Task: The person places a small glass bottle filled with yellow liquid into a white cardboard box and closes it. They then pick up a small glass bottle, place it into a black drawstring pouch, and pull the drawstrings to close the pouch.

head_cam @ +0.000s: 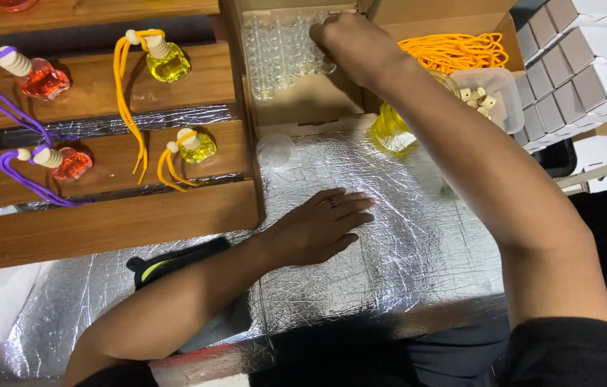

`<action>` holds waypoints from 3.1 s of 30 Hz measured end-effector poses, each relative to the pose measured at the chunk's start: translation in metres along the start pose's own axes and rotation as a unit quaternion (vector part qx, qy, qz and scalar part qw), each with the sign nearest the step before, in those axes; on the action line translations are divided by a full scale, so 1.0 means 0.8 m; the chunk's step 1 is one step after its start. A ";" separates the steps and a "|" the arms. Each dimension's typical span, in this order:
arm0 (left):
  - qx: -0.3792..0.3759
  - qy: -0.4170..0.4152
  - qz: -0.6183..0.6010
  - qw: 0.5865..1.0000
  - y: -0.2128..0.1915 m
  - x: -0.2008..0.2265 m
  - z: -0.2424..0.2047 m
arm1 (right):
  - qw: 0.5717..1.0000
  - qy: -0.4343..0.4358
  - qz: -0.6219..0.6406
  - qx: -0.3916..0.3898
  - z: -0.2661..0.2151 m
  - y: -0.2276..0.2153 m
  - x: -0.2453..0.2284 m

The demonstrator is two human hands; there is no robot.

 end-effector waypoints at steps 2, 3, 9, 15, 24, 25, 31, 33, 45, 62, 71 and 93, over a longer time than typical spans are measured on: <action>0.003 0.004 -0.003 1.000 0.000 0.000 0.000 | 1.000 -0.012 -0.025 0.009 0.001 0.004 -0.001; 0.006 0.007 -0.006 1.000 0.000 0.001 0.000 | 0.998 -0.025 -0.049 0.016 0.001 0.005 -0.003; -0.007 -0.005 -0.022 1.000 -0.002 0.001 0.001 | 0.999 -0.028 -0.040 0.019 0.005 0.018 0.007; 0.004 0.004 -0.030 1.000 0.000 -0.002 0.000 | 1.000 -0.001 0.026 0.005 -0.010 -0.006 -0.007; 0.094 0.044 -0.070 0.992 -0.026 0.009 0.005 | 0.991 -0.101 0.040 0.081 -0.029 -0.034 -0.007; 0.094 0.044 -0.070 0.992 -0.025 0.006 0.004 | 0.991 -0.100 0.040 0.082 -0.032 -0.041 -0.007; 0.087 0.030 -0.041 0.995 -0.021 0.000 0.001 | 0.981 -0.104 0.113 0.122 -0.077 -0.092 -0.018; 0.073 0.065 0.061 0.993 -0.024 0.020 0.003 | 0.981 -0.084 0.128 0.120 -0.100 -0.112 -0.026; -0.411 -0.600 0.144 0.671 -0.106 0.089 -0.131 | 0.962 0.071 0.264 -0.021 -0.221 -0.130 -0.025; -0.178 -0.256 0.241 0.919 0.010 0.067 -0.095 | 0.897 0.062 0.416 0.136 -0.349 -0.107 -0.093; 0.127 -0.030 0.315 0.940 0.049 0.071 0.057 | 0.849 0.132 0.437 0.265 -0.383 -0.091 -0.064; 0.269 -0.182 -0.008 0.946 -0.035 -0.001 0.001 | 0.813 0.189 0.524 0.171 -0.261 -0.012 -0.068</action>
Point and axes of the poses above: each hand's wrist, its own z-axis towards the middle knuckle, its own y-axis out of the palm, x = y × z, the point moved 7 cm from there along z, towards the middle knuckle, and after that the axes turned 10 degrees about -z, right-handed, at the moved point
